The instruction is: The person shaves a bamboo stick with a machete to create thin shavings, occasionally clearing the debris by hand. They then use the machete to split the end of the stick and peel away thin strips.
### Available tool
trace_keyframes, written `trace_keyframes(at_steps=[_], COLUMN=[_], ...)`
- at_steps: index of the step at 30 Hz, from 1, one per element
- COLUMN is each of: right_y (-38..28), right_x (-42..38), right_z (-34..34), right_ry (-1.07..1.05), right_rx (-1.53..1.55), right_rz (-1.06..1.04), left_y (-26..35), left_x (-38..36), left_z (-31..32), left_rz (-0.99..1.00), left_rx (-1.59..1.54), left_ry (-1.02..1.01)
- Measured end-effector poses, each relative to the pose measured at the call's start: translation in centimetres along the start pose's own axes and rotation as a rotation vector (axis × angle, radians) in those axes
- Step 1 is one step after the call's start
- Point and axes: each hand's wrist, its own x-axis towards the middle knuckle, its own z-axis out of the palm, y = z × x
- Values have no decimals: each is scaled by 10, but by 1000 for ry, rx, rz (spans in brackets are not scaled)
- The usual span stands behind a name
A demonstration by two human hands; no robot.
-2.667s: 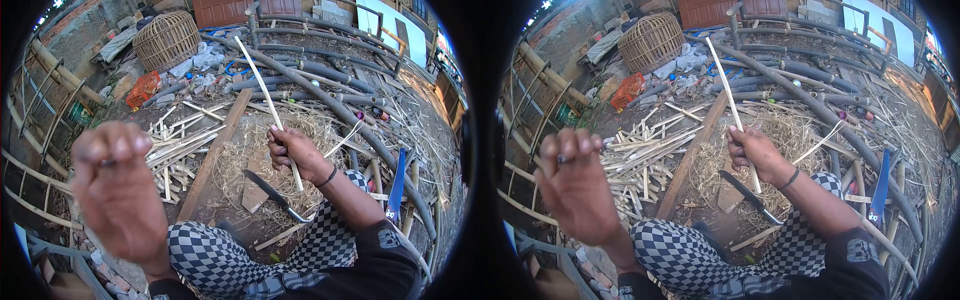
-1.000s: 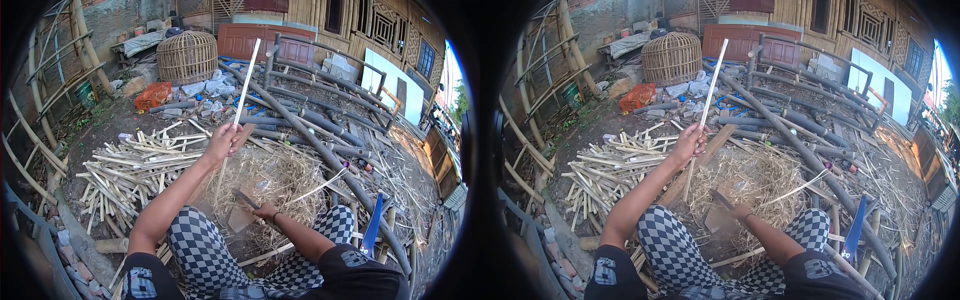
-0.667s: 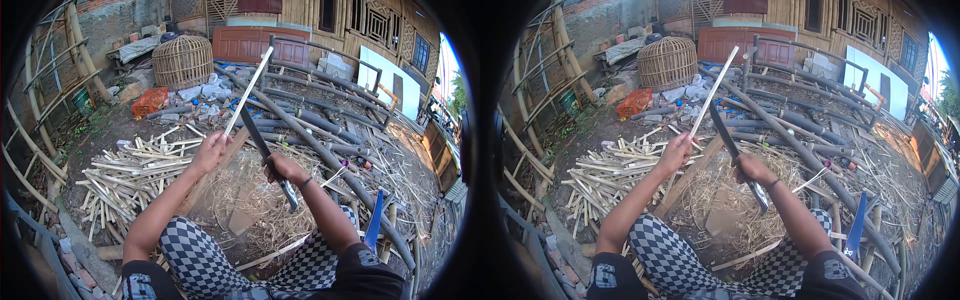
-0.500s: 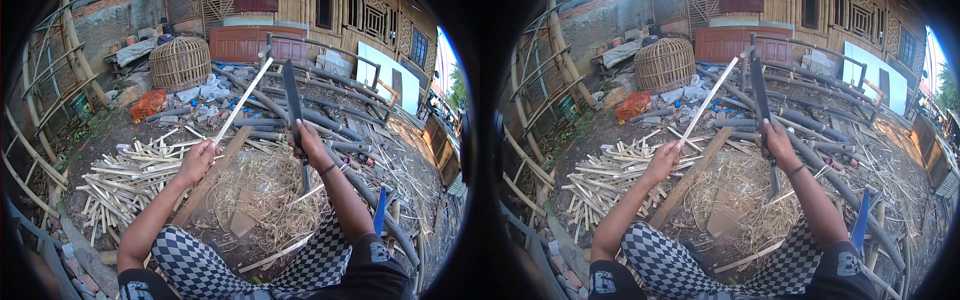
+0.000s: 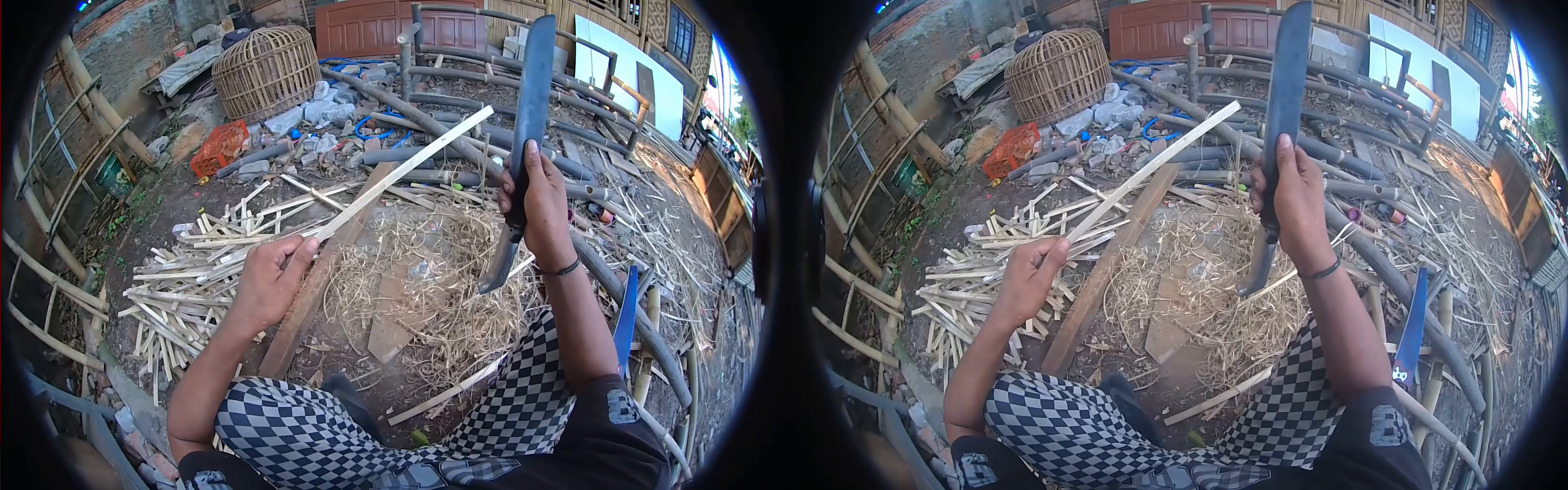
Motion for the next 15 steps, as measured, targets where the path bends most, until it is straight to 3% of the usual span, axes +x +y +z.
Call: trace_keyframes(at_steps=[8,15], right_y=[-9,0], right_x=[-22,-8], right_z=[14,6], right_ry=[-136,-28], right_rx=[-236,-279], right_rz=[-31,-39], left_y=[7,19], left_x=[-4,-8], left_z=[-5,-1], left_rz=[47,33], left_rx=[58,91], left_ry=[42,80])
